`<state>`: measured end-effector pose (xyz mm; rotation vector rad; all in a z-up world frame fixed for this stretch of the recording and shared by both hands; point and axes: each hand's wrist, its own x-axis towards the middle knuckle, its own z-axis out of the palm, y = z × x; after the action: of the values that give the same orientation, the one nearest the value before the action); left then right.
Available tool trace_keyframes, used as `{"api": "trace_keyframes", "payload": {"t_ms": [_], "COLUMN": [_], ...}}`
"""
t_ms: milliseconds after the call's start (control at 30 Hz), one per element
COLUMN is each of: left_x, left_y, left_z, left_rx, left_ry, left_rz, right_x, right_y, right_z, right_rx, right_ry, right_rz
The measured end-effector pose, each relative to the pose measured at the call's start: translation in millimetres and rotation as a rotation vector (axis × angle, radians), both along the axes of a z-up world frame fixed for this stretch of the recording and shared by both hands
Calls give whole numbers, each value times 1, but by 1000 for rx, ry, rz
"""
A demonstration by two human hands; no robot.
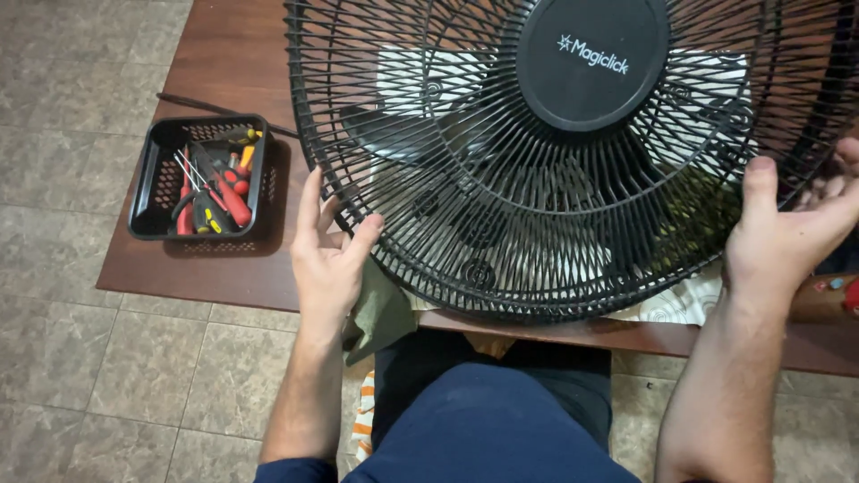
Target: The person cleans the front and back grilles of a disassembled floor fan by hand, using a cloth and small tools to wipe the mesh and hub areas.
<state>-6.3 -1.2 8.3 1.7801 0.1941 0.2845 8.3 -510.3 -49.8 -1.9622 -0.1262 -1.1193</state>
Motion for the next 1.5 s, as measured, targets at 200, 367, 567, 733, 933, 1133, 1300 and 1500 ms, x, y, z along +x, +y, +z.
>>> {"api": "trace_keyframes", "payload": {"t_ms": [200, 367, 567, 733, 933, 1133, 1300, 1500], "left_x": [-8, -4, -4, -5, -26, -2, 5, 0], "left_y": [6, -1, -40, -93, -88, -82, -100, -79], "left_z": [-19, -17, -10, 27, 34, 8, 4, -2], "left_rx": [283, 534, 915, 830, 409, 669, 765, 555], "left_ry": [-189, -367, -643, -825, -669, -601, -658, -822], "left_rz": [44, 80, 42, -387, -688, -387, -397, -466], "right_x": [-19, -28, -17, -14, -15, -17, -7, 0], "right_y": [31, 50, 88, 129, 131, 142, 141, 139], "right_z": [20, 8, 17, 43, 44, 62, 73, 83], "right_rx": [-118, -303, -555, -679, -654, -728, -726, -746], "right_ry": [176, 355, 340, 255, 274, 208, 203, 267], "right_rz": [-165, -322, -197, -12, -18, -133, -188, -176]}}
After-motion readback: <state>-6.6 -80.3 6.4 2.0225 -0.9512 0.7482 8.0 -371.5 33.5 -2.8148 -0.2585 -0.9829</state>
